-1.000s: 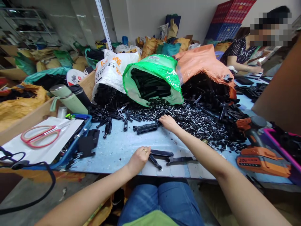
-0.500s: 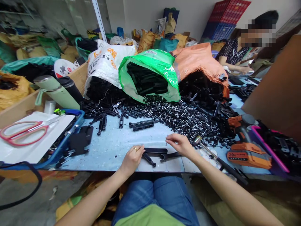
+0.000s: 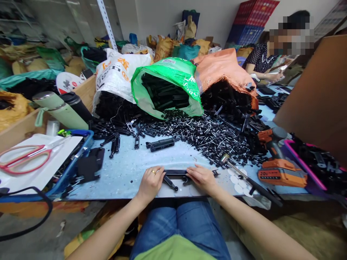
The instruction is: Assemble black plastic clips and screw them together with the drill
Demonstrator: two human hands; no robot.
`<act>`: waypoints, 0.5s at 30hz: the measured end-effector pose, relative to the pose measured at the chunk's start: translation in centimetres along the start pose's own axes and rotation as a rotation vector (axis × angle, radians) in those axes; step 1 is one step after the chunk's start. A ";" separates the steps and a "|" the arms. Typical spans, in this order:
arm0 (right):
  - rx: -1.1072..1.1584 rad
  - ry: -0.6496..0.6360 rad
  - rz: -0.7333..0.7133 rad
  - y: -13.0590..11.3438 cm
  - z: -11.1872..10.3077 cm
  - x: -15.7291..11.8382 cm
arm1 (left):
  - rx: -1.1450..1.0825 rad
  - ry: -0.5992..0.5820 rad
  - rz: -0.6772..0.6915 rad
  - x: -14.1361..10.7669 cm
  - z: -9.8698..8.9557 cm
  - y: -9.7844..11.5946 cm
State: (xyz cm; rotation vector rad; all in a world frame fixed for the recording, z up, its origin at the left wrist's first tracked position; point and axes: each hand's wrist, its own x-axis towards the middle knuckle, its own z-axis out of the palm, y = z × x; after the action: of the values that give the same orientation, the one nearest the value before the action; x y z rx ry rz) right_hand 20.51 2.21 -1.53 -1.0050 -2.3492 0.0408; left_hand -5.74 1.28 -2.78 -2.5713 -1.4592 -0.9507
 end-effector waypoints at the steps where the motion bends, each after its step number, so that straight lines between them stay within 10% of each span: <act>1: -0.021 -0.020 -0.011 0.1 0.0 -0.3 | 0.024 -0.012 0.024 0.2 -0.1 0.3; 10: -0.199 -0.186 0.116 2.0 -2.0 -1.8 | 0.082 -0.314 0.199 4.3 1.7 3.0; 15: 0.532 -0.175 0.051 -1.7 -5.8 1.3 | -0.415 -0.114 0.130 4.6 -2.3 4.8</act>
State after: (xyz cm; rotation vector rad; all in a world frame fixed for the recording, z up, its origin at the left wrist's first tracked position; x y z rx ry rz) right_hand 21.72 0.73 4.39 -0.8140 -2.2751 0.7582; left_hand -1.38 1.38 2.73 -3.0098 -1.2018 -1.2184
